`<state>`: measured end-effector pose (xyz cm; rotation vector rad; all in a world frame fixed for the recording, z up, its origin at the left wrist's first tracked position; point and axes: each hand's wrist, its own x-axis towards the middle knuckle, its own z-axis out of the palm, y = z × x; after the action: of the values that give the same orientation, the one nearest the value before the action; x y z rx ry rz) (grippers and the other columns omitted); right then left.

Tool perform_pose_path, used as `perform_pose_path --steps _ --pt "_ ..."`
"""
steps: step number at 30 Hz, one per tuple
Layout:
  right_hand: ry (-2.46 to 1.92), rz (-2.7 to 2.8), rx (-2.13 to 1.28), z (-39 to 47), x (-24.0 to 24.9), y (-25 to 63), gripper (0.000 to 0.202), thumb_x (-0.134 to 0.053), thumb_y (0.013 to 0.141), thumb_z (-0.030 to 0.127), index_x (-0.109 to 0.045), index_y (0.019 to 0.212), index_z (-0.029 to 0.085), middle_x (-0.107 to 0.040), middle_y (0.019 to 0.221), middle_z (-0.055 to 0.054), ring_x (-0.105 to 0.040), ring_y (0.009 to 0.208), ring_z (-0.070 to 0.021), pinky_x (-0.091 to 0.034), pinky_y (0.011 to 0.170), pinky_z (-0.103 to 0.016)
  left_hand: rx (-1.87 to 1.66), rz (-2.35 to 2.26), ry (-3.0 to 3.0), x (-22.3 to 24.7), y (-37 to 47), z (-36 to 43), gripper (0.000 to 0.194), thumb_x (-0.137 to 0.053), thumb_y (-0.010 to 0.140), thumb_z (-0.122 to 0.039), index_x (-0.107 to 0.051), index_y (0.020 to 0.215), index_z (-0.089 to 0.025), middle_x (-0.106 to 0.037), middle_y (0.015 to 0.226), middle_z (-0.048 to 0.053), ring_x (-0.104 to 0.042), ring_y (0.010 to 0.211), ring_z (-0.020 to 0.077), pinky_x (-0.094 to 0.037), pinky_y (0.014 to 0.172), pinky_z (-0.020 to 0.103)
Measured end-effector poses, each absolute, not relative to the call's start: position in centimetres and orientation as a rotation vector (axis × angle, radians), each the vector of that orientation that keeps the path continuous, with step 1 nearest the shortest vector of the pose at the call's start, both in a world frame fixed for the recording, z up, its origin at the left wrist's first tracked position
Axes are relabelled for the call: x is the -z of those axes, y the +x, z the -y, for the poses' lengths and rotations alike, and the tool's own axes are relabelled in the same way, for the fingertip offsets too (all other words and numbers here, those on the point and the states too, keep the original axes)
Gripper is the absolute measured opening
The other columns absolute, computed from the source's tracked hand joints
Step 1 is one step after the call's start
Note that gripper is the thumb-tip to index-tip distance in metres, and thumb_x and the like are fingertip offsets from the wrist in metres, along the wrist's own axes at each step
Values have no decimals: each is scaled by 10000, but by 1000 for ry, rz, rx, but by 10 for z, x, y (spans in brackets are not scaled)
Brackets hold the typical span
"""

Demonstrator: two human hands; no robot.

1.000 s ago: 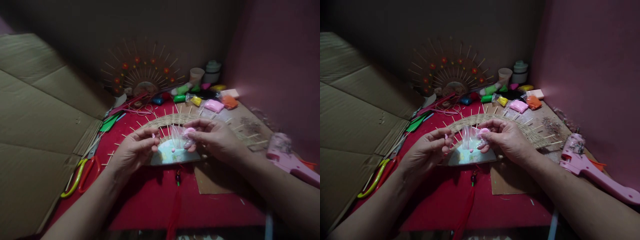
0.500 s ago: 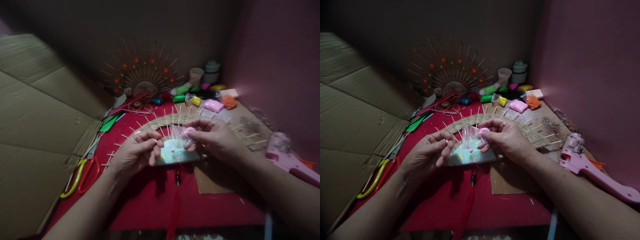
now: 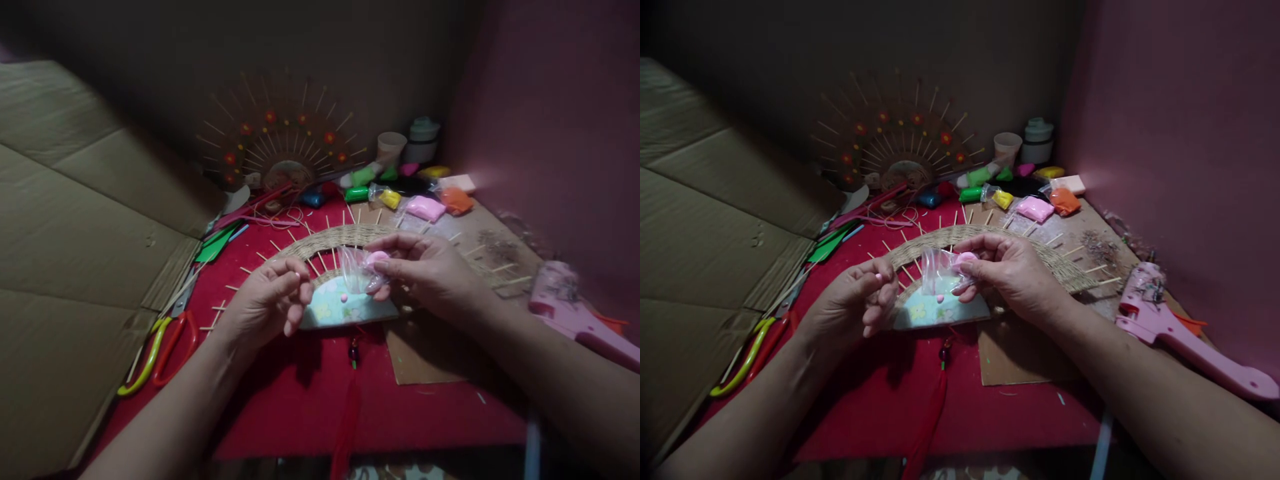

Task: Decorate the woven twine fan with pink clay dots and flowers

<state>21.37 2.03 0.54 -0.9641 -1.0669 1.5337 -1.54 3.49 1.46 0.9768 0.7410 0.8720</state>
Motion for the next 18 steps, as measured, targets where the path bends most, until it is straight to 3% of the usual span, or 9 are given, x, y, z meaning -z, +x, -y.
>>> perform_pose_path --steps 7,9,13,18 --pt "-963 1072 -1525 -19 -7 214 236 -753 703 234 -649 908 182 -691 751 -12 -678 529 -144 -556 493 -234 -751 -1153 1264 -20 -16 -32 179 -729 730 -289 -696 872 -185 -658 686 11 -618 557 106 -470 461 158" --pt "-967 1078 -1522 -19 -7 214 235 -752 707 239 -651 912 183 -697 777 -20 -678 533 -143 -556 497 -234 -757 -1205 1402 -19 -14 -30 158 -744 707 -280 -695 822 -184 -656 669 8 -614 563 114 -463 474 165" --pt "-968 1068 -1522 -19 -8 214 225 -746 710 213 -653 912 181 -702 789 -24 -683 538 -146 -558 500 -234 -816 -1216 1680 -15 -12 -28 125 -701 741 -295 -674 719 -175 -569 551 -29 -469 451 73 -352 407 162" --pt "-945 1037 -1552 -19 -9 214 209 -736 711 190 -647 899 174 -698 707 -6 -682 520 -146 -560 494 -224 -784 -1187 2088 -15 -15 -29 124 -605 830 -265 -704 818 -190 -681 772 18 -569 622 113 -407 516 199"
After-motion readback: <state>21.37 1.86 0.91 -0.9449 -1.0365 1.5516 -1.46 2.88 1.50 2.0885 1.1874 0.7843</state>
